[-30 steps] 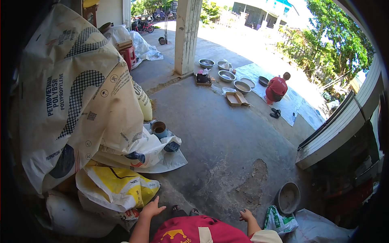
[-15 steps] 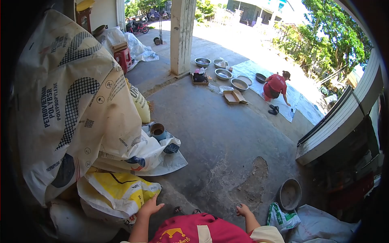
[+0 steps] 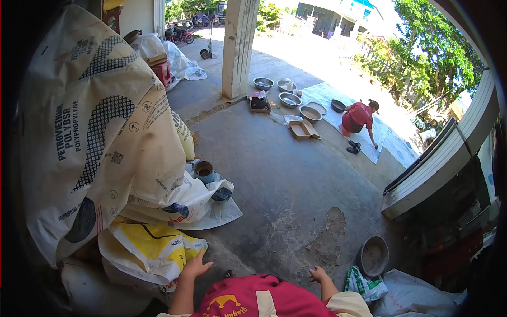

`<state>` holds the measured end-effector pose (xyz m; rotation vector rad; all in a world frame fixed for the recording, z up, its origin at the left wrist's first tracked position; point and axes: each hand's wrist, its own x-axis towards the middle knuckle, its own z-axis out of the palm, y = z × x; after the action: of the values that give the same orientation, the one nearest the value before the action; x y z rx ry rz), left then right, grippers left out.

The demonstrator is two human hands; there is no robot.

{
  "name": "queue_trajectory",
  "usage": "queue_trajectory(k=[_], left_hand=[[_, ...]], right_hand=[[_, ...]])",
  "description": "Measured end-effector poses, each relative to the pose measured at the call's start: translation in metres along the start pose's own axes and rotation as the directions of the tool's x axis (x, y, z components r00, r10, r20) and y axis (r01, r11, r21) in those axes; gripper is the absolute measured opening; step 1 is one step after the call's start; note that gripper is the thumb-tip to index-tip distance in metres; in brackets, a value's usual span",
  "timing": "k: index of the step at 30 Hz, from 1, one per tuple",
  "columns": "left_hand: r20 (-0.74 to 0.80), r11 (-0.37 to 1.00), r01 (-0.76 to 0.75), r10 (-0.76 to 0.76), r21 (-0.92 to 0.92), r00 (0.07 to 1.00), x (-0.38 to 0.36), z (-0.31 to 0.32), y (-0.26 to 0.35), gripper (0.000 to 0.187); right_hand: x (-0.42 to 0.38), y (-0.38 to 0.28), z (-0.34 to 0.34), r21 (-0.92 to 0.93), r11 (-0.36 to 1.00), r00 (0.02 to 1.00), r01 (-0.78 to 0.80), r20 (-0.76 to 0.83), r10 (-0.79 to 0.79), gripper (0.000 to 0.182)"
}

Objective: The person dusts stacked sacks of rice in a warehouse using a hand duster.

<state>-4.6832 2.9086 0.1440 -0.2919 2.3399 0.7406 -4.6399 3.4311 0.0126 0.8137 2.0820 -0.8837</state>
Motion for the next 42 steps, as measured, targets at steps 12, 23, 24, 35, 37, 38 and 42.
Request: queue_trajectory(k=[12,23,24,35,37,38,42], left_hand=[[-0.04,0.999,0.009,-0.01,-0.032,0.999,-0.007,0.01,-0.014,0.079],[-0.094,0.998,0.054,-0.055,-0.01,0.994,-0.014,0.021,-0.032,0.08],[-0.076,0.998,0.063,-0.064,-0.019,0.995,-0.013,0.023,-0.033,0.081],[-0.076,0.996,0.075,-0.078,-0.041,0.994,-0.021,0.028,-0.038,0.082],[-0.063,0.995,0.084,-0.087,-0.052,0.994,-0.024,0.026,-0.038,0.081],[-0.064,0.995,0.087,-0.09,-0.054,0.994,-0.024,0.027,-0.04,0.081],[-0.083,0.996,0.084,-0.087,-0.037,0.993,-0.022,0.032,-0.046,0.081]], right_hand=[[-0.003,-0.042,-0.003,0.011,0.996,0.996,0.086,-0.008,-0.086,0.061],[0.007,-0.038,0.0,-0.095,0.993,0.995,0.077,0.075,-0.07,0.062],[0.005,-0.04,0.0,-0.098,0.992,0.995,0.077,0.068,-0.07,0.061],[-0.006,-0.063,0.002,-0.069,0.993,0.992,0.093,0.093,-0.087,0.06],[-0.003,-0.062,0.004,-0.062,0.995,0.992,0.079,0.101,-0.072,0.06],[-0.001,-0.061,0.004,-0.064,0.995,0.992,0.08,0.103,-0.073,0.06],[0.004,-0.06,0.004,-0.09,0.992,0.99,0.087,0.12,-0.076,0.06]])
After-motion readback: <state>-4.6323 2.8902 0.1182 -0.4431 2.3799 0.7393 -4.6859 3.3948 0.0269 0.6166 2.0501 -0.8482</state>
